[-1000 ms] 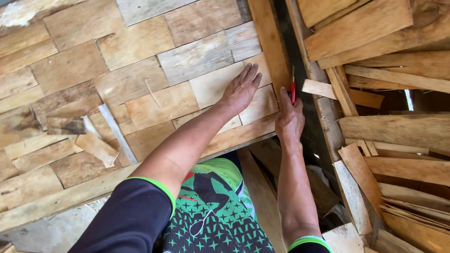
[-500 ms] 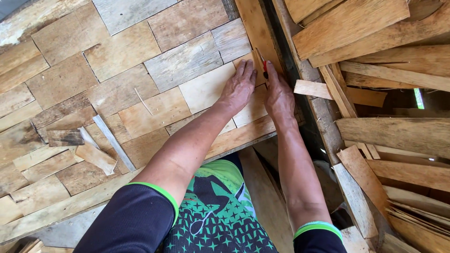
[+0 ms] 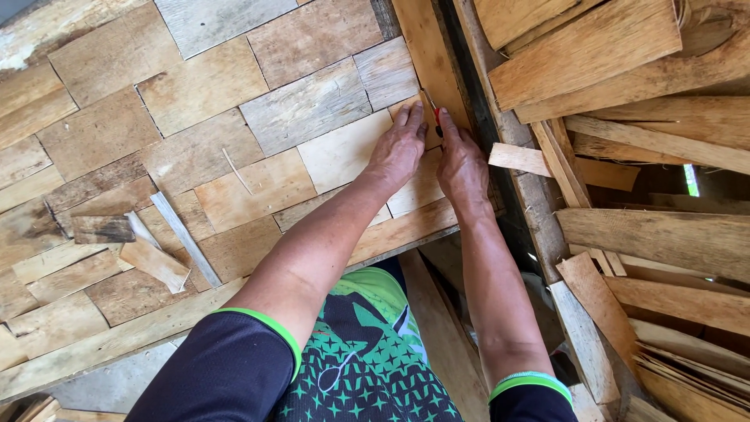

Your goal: Fitting and trimming small wooden planks to create a decorative surface or panel.

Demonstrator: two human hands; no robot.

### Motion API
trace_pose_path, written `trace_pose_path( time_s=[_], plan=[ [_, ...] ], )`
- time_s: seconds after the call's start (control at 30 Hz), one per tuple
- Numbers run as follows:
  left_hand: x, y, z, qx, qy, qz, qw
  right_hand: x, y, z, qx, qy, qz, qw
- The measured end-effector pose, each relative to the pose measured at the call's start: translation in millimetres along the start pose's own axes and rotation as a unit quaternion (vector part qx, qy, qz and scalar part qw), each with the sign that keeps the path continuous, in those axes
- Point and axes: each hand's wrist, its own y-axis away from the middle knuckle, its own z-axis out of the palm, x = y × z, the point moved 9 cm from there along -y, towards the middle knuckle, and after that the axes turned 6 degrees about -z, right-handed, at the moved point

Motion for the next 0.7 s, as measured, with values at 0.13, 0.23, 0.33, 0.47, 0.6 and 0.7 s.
trace_pose_path(
  time_s=[0.13,0.23,0.33,0.47,0.6,0.7],
  plan=[
    [-1,-1,3,-0.030,0.012,-0.013,0.999,1,2,0,-0.007,-0.005,0.014,1.000],
    [-5,-5,16,-0.015,0.013,-0.011,1.000,0,2,-1,-0.002,0.002,0.005,1.000],
    [-11,-6,22,0.002,0.061,-0.025,0.998,-2,4,0,-0.002,0.003,0.007,1.000],
    [-7,-6,20,0.020,0.029,-0.003,0.999,-3,4,0,-0.008,0.019,0.015,1.000],
    [-1,-3,10,0.008,0.008,-0.003,1.000,-7,4,-4,0.001,0.038,0.005,0.999],
    [0,-3,7,-0.009,-0.019,-0.012,1.000,-8,3,-7,-0.014,0.063,0.014,0.998]
  ],
)
